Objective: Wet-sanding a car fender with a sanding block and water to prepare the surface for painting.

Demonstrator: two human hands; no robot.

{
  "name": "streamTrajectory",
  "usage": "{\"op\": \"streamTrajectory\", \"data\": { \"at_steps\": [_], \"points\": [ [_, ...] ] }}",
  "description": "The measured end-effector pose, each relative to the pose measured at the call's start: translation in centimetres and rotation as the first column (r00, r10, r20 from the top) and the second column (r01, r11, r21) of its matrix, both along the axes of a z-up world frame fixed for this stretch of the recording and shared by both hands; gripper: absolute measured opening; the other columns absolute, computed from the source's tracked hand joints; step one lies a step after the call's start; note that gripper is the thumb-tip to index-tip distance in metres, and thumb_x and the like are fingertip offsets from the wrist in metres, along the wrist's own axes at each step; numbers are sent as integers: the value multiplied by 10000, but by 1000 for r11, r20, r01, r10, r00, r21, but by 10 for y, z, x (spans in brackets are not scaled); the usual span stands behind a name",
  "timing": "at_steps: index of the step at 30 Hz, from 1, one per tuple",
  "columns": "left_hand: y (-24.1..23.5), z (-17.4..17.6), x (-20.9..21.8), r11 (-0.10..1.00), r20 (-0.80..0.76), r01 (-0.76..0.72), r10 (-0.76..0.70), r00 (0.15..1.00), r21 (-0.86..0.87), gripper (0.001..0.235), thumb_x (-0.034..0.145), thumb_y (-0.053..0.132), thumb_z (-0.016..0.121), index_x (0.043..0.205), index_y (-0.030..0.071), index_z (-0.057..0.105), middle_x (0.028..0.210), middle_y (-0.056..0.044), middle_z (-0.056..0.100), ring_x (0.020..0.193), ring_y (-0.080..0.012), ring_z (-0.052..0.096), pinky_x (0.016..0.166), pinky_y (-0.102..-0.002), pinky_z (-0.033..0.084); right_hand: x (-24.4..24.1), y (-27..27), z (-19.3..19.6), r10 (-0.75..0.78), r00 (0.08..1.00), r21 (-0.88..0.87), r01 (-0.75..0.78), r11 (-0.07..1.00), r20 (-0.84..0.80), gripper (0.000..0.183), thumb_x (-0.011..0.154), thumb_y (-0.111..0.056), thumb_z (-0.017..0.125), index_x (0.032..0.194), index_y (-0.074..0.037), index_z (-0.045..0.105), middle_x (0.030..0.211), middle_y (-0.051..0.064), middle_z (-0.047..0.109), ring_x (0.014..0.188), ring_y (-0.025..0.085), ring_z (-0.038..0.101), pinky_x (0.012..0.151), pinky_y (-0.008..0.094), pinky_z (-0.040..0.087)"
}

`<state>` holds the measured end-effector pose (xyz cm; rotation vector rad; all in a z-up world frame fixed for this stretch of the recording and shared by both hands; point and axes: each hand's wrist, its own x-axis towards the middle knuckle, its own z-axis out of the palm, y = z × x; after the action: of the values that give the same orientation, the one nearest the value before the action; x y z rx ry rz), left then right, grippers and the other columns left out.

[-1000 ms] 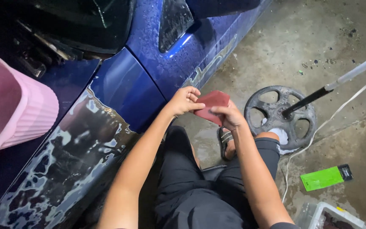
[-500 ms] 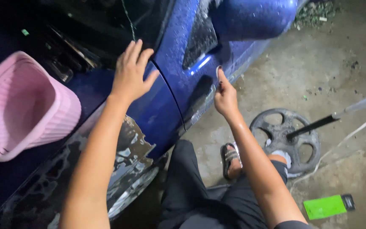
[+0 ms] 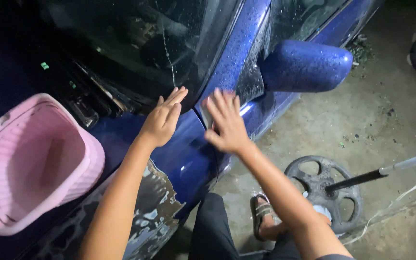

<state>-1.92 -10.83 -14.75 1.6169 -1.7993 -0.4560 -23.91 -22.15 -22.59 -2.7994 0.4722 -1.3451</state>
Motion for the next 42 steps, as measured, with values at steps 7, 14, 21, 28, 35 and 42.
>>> {"op": "streamTrajectory", "data": {
  "at_steps": [7, 14, 21, 28, 35, 42],
  "points": [
    [6, 13, -8, 995, -67, -83, 79, 995, -50, 538, 1124, 305, 278, 1589, 65, 408, 1599, -225, 427, 1516, -371, 339, 1243, -579, 168, 20, -50, 68, -342, 936, 46, 346, 937, -84, 589, 1159, -409, 366, 1687, -155, 309, 1737, 132, 110, 1603, 362, 79, 1277, 531, 37],
    [-12, 5, -3, 961, 246, -139, 198, 949, -239, 461, 1093, 235, 416, 1527, 97, 484, 1455, -162, 539, 1365, -351, 519, 1118, -549, 419, 12, -18, 31, -187, 964, -116, 167, 979, -191, 589, 1061, -410, 317, 1610, -222, 420, 1684, 86, 314, 1482, 374, 307, 1209, 549, 163],
    [-20, 5, 13, 974, 42, -79, 90, 995, -214, 487, 1015, 140, 463, 1499, 82, 463, 1400, -136, 535, 1285, -350, 495, 1034, -537, 408, 22, -74, 92, -298, 949, 75, 306, 949, -102, 538, 1174, -370, 205, 1669, -168, 262, 1735, 148, 139, 1613, 446, 133, 1287, 684, 97],
    [-27, 5, 7, 974, 256, -165, 202, 945, -157, 475, 1032, 194, 502, 1505, 214, 472, 1366, -31, 446, 1311, -297, 461, 995, -525, 471, 15, -13, 21, -156, 942, -136, 120, 983, -296, 604, 1070, -416, 299, 1640, -222, 342, 1721, 101, 243, 1591, 332, 184, 1267, 529, -4],
    [-17, 22, -3, 975, 263, -161, 196, 945, -151, 487, 995, 236, 621, 1467, 159, 531, 1342, -95, 489, 1286, -340, 505, 967, -532, 490, 18, -99, 77, -350, 930, 19, 354, 935, -108, 561, 1172, -329, 334, 1710, -200, 240, 1747, 130, 65, 1606, 376, 55, 1279, 562, 58],
    [-24, 14, 1, 968, 289, -193, 233, 929, -158, 438, 1005, 214, 582, 1442, 196, 553, 1328, -58, 500, 1283, -305, 515, 977, -501, 497, 0, 17, 9, -88, 971, -73, 73, 995, -222, 707, 1030, -544, 370, 1625, -163, 356, 1710, 172, 239, 1578, 388, 217, 1263, 544, 23]
  ]
}}
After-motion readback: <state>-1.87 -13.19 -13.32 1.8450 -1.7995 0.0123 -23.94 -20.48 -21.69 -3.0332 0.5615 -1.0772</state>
